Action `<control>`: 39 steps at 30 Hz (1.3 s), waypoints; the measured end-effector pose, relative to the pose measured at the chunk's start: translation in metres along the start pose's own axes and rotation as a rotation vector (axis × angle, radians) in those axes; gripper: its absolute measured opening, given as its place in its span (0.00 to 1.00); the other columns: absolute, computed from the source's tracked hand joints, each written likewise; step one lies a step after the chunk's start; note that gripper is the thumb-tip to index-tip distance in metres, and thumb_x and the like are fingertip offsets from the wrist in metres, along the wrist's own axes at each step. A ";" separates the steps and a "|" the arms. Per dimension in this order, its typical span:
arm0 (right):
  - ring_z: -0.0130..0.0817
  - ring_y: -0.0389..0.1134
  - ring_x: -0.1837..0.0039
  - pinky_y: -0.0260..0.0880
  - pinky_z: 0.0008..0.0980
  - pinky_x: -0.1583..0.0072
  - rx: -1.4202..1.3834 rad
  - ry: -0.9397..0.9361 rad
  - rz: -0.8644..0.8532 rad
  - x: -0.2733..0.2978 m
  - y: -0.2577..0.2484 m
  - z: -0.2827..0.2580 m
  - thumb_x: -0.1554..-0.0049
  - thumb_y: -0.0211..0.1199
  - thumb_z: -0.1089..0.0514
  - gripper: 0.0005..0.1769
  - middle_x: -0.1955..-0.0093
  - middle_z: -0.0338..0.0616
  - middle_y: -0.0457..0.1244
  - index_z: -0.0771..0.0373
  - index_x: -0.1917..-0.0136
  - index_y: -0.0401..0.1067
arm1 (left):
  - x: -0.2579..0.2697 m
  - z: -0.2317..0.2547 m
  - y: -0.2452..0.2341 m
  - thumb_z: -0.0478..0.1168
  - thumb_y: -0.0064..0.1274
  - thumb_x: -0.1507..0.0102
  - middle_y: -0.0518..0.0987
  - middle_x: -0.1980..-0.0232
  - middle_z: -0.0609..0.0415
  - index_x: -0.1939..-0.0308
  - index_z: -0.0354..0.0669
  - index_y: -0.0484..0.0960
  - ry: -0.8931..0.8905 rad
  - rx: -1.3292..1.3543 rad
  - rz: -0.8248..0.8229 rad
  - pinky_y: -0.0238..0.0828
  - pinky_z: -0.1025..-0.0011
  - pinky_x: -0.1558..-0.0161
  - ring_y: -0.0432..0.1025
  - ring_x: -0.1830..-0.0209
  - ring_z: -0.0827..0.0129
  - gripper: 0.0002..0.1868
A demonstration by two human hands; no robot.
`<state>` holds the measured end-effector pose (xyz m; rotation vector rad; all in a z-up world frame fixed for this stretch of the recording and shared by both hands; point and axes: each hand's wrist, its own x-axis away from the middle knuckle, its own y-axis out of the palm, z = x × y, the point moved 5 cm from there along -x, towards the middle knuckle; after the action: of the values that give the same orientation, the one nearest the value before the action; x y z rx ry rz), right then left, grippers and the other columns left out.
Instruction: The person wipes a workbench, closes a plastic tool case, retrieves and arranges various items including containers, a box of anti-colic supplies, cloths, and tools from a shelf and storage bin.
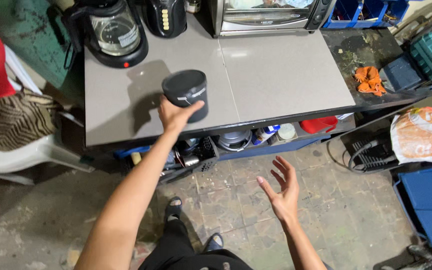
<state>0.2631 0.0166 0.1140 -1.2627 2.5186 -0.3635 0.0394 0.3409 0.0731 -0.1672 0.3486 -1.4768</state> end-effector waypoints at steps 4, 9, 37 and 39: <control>0.40 0.66 0.29 0.70 0.42 0.32 -0.024 0.049 0.095 -0.014 0.025 -0.007 0.50 0.74 0.61 0.37 0.30 0.51 0.63 0.66 0.30 0.63 | -0.071 -0.033 0.023 0.59 0.81 0.66 0.82 0.47 0.41 0.44 0.33 0.73 -0.006 -0.047 -0.050 0.74 0.59 0.43 0.78 0.46 0.51 0.55; 0.37 0.67 0.32 0.74 0.39 0.37 0.007 0.020 0.185 -0.039 0.065 -0.031 0.51 0.74 0.64 0.32 0.34 0.48 0.64 0.66 0.35 0.68 | -0.146 -0.051 0.072 0.57 0.82 0.67 0.81 0.45 0.39 0.43 0.29 0.69 0.058 -0.047 -0.139 0.73 0.58 0.42 0.77 0.44 0.50 0.58; 0.30 0.74 0.53 0.77 0.33 0.55 -0.276 0.785 0.054 0.010 0.259 0.211 0.42 0.66 0.54 0.15 0.52 0.45 0.73 0.67 0.47 0.78 | -0.123 -0.045 -0.002 0.39 0.72 0.42 0.76 0.36 0.40 0.35 0.33 0.70 0.367 -0.036 -0.362 0.66 0.55 0.33 0.71 0.34 0.50 0.36; 0.28 0.70 0.57 0.74 0.30 0.57 -0.194 0.708 0.046 -0.006 0.283 0.269 0.40 0.64 0.50 0.16 0.55 0.44 0.71 0.65 0.50 0.79 | -0.075 -0.035 -0.061 0.36 0.67 0.39 0.82 0.41 0.46 0.41 0.35 0.77 0.341 0.047 -0.320 0.73 0.61 0.41 0.77 0.40 0.58 0.24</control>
<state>0.1598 0.1616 -0.2337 -1.3079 3.2315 -0.6653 -0.0338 0.4130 0.0690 0.0732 0.5814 -1.8327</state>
